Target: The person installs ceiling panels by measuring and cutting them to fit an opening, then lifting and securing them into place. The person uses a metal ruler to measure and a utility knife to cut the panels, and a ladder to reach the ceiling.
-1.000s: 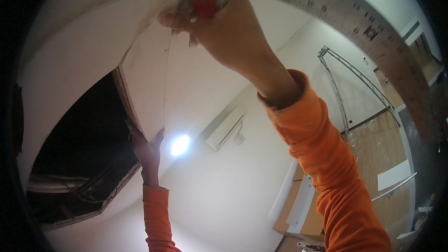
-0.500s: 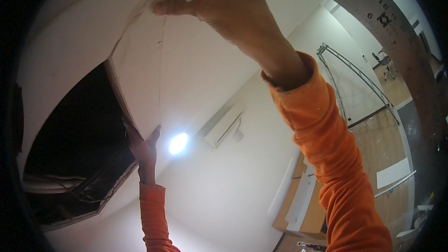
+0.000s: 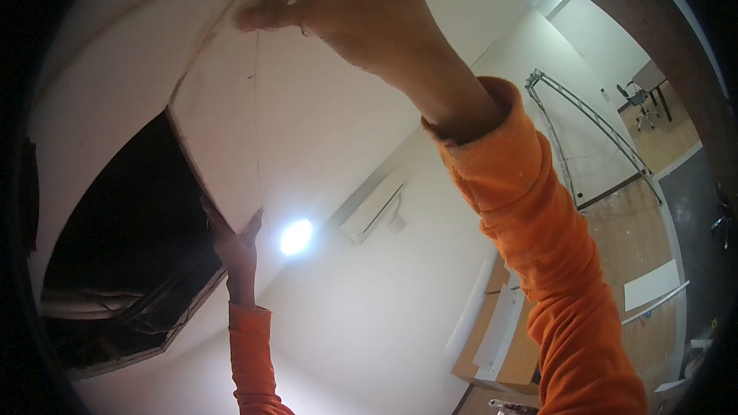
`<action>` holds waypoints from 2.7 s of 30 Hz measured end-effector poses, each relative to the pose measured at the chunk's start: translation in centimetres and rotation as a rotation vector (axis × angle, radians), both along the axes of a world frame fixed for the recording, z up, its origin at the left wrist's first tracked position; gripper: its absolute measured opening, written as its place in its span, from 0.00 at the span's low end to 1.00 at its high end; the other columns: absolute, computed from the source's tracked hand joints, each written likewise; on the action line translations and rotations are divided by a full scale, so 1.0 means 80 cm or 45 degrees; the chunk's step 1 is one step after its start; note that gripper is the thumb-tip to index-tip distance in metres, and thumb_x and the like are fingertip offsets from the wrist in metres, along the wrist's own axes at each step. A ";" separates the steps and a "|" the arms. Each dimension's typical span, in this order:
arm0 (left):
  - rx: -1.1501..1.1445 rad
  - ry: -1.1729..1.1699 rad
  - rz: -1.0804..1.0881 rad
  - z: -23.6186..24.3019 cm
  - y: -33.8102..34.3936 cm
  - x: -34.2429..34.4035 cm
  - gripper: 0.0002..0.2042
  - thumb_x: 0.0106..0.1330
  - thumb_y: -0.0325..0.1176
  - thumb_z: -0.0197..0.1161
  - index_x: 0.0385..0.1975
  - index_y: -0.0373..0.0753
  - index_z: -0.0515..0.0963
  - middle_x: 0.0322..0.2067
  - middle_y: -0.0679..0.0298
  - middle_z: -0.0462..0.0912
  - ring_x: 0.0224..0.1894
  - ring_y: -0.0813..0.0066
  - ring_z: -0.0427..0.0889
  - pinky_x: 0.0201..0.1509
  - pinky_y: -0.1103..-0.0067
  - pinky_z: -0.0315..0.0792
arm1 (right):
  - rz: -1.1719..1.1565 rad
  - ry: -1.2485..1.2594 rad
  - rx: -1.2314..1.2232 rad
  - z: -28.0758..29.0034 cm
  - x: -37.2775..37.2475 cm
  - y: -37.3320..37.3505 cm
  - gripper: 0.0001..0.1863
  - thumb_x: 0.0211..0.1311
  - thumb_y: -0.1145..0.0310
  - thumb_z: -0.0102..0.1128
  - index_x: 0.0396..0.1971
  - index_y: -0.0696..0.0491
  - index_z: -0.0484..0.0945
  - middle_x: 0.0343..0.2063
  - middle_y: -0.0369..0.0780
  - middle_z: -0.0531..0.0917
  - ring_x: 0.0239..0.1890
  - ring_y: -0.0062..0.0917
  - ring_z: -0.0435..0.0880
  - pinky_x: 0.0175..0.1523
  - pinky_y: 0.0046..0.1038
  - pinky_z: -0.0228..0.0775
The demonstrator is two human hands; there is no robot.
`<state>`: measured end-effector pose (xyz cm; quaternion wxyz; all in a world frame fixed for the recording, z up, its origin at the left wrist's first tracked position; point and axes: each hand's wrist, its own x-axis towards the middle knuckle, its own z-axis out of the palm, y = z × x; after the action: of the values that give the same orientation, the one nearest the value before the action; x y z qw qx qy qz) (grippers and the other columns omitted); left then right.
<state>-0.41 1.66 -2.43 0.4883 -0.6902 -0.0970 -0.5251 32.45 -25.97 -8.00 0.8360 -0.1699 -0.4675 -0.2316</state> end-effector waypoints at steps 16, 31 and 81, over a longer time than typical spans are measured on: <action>0.062 -0.028 0.097 -0.001 -0.009 0.002 0.56 0.58 0.53 0.76 0.75 0.28 0.45 0.66 0.33 0.66 0.64 0.34 0.73 0.65 0.58 0.75 | 0.071 -0.093 0.278 0.000 0.002 0.008 0.17 0.55 0.60 0.80 0.26 0.55 0.81 0.17 0.33 0.78 0.20 0.18 0.73 0.27 0.24 0.64; 0.032 -0.009 0.029 -0.002 -0.008 0.003 0.54 0.57 0.47 0.78 0.74 0.25 0.49 0.68 0.32 0.64 0.67 0.38 0.71 0.69 0.59 0.70 | 0.171 -0.057 0.125 -0.006 -0.004 0.002 0.17 0.55 0.59 0.80 0.24 0.53 0.79 0.17 0.33 0.78 0.18 0.18 0.70 0.26 0.23 0.64; -0.117 0.099 -0.007 0.007 0.008 -0.009 0.20 0.53 0.35 0.82 0.40 0.31 0.81 0.35 0.55 0.85 0.35 0.57 0.84 0.45 0.67 0.78 | 0.756 -0.442 0.048 -0.054 0.034 0.017 0.33 0.55 0.53 0.80 0.46 0.63 0.73 0.32 0.42 0.83 0.38 0.28 0.82 0.48 0.27 0.77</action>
<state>-1.10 2.28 -1.91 0.4579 -0.7322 -0.0999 -0.4942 35.15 -24.60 -12.32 0.7779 0.0310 -0.6275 -0.0121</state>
